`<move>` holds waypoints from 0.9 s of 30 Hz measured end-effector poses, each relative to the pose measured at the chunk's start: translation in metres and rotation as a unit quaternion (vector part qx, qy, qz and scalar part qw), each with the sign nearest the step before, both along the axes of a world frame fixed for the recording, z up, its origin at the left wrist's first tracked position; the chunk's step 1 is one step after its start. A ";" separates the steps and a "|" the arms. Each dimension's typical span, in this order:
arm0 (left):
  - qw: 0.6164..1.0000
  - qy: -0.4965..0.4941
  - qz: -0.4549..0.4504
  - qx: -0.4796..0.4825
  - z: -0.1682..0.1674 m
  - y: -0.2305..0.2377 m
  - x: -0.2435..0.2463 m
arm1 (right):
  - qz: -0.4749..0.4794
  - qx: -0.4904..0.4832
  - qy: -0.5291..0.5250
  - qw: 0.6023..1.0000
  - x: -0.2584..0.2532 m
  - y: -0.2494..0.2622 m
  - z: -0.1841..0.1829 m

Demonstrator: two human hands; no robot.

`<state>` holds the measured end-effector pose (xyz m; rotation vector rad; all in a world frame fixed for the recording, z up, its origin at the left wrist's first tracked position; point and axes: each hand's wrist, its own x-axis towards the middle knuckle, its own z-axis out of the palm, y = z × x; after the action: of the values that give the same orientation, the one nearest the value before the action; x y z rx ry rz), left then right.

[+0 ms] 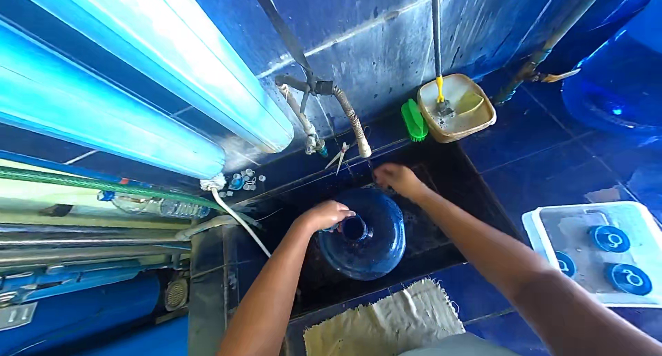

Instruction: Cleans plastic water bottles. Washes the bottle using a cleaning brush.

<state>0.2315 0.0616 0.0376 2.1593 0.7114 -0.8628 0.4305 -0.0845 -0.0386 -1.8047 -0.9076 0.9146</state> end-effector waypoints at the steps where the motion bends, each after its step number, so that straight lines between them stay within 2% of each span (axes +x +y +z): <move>1: 0.998 -0.052 0.016 0.040 -0.008 -0.007 -0.016 | -0.008 -0.016 0.044 0.999 -0.023 -0.030 -0.002; 4: 0.965 -0.090 0.054 0.241 -0.033 -0.057 -0.053 | 0.053 -0.049 0.125 0.990 -0.099 -0.081 0.009; 6: 0.949 -0.097 0.094 0.286 -0.045 -0.095 -0.063 | 0.075 -0.055 0.125 0.988 -0.137 -0.082 0.019; 8: 0.952 -0.085 0.111 0.273 -0.041 -0.134 -0.063 | 0.043 -0.098 0.058 0.993 -0.151 -0.069 0.030; 10: 0.965 -0.082 0.046 0.246 -0.041 -0.174 -0.062 | 0.055 -0.155 -0.032 0.986 -0.152 -0.063 0.039; 12: 0.970 -0.081 0.026 0.229 -0.043 -0.193 -0.063 | 0.066 -0.188 -0.076 0.977 -0.146 -0.065 0.035; 13: 0.972 -0.095 0.052 0.208 -0.044 -0.192 -0.067 | 0.052 -0.194 -0.076 0.977 -0.140 -0.070 0.033; 15: 0.961 -0.163 0.198 0.102 -0.041 -0.172 -0.087 | 0.027 -0.203 -0.065 0.977 -0.127 -0.085 0.038; 16: 0.926 -0.231 0.298 0.031 -0.040 -0.157 -0.101 | 0.023 -0.196 -0.055 0.979 -0.121 -0.097 0.044; 18: 0.811 -0.365 0.447 -0.091 -0.028 -0.125 -0.116 | 0.009 -0.162 -0.038 0.986 -0.113 -0.134 0.050; 20: 0.721 -0.451 0.494 -0.184 -0.004 -0.094 -0.103 | -0.024 -0.125 -0.002 0.992 -0.103 -0.186 0.053; 21: 0.699 -0.470 0.493 -0.218 0.008 -0.084 -0.086 | -0.064 -0.099 0.026 0.993 -0.099 -0.217 0.055; 22: 0.700 -0.466 0.489 -0.230 0.019 -0.079 -0.066 | -0.125 -0.053 0.051 0.989 -0.095 -0.250 0.060; 24: 0.758 -0.409 0.469 -0.197 0.032 -0.079 -0.021 | -0.296 0.072 0.085 0.949 -0.083 -0.320 0.068; 25: 0.787 -0.374 0.456 -0.179 0.032 -0.080 0.000 | -0.388 0.139 0.088 0.907 -0.075 -0.357 0.066; 27: 0.812 -0.332 0.450 -0.166 0.023 -0.079 0.043 | -0.535 0.232 0.077 0.809 -0.053 -0.436 0.050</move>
<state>0.2745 -0.0175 0.0602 1.3699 0.9659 0.2660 0.3771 -0.5207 0.0114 -1.4251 0.0909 0.0685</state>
